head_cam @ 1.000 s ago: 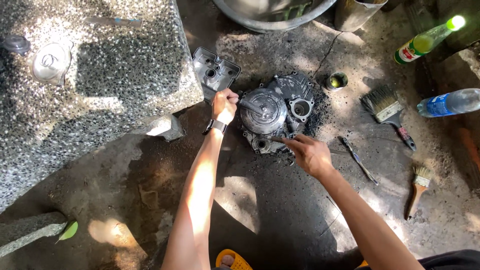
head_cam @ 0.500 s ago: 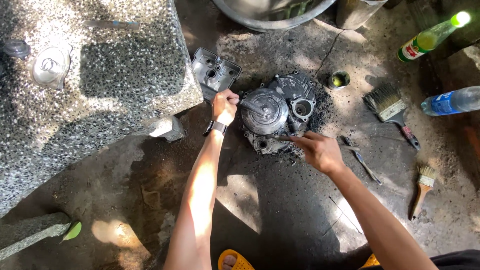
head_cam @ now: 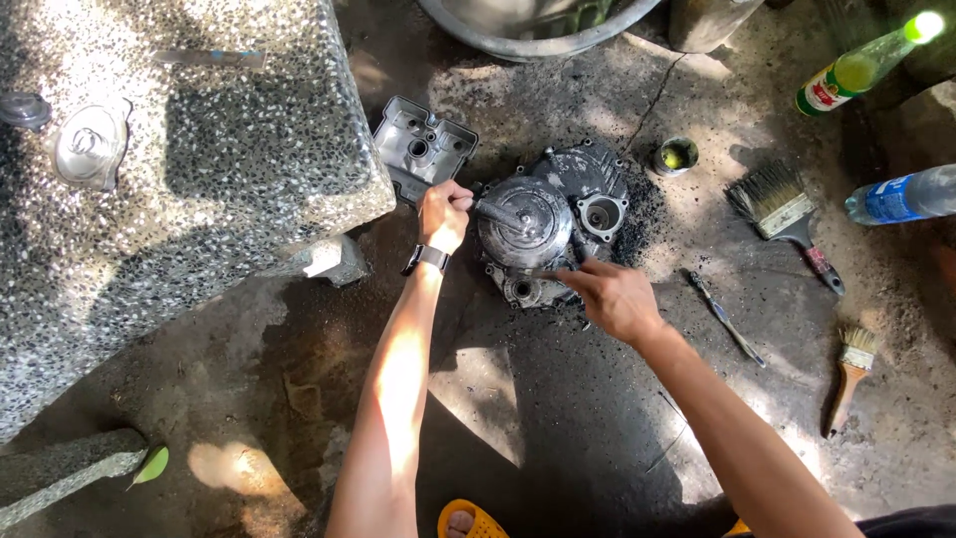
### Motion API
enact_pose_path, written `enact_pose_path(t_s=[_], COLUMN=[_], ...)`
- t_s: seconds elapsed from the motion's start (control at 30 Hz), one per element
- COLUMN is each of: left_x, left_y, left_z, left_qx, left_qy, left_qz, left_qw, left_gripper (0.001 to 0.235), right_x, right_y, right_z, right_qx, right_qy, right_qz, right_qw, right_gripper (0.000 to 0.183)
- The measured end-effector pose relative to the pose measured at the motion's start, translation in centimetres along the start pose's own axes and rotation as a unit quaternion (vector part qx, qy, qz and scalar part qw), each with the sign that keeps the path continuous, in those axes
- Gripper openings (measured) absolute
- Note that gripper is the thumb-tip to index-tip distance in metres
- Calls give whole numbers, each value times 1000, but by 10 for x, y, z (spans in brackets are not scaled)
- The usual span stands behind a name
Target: The person squats on the ground and scrapes caked grease and dirt off a motorcycle engine crankcase cover, holding the part steady with one hand while working a small scraper over its surface. They reposition the part and continue scraping different areas, with brushes and other engine covers laid out on the concrete nearby.
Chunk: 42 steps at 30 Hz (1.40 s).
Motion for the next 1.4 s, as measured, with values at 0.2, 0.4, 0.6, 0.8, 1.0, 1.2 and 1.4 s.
enact_pose_path(t_s=[0.2,0.4,0.6,0.8,1.0,1.2,1.4], left_x=[-2,-1,-3,-4,1,-2,0], left_y=[-2,0,2,-2,4,0,3], left_z=[6,8,11,19,4,13,6], left_qx=[-2,-41,-49,-65,-30,-10,-32], left_qy=[7,12,27,22,19,34,2], left_qz=[4,-10,-4,-11,-13,-10,-23], left_qw=[1000,999,998,998,999,999,999], left_gripper=[19,16,14,12,9,17,11], right_x=[35,18,109,108,119,133,113], right_y=[11,-24,-48,-41,3,-23,-47], right_z=[-40,-19,31,59,67,52,49], right_qx=[-6,-76,-117,-89,-39,-40,-76], right_qy=[-106,-225,-389,-370,-339,-357,-332], right_qz=[81,140,-14,-113,-157,-94,-44], right_qw=[991,961,914,918,927,929,939], right_gripper=[25,35,25,25,21,21,19])
Point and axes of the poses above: each hand's wrist, its own x-axis away from the middle knuckle, its own y-axis out of the back of the hand, z = x × y, the point moved 7 cm from there along -x, towards the middle knuckle, and after that the axes turned 15 degrees about y, right-handed, at the moved point
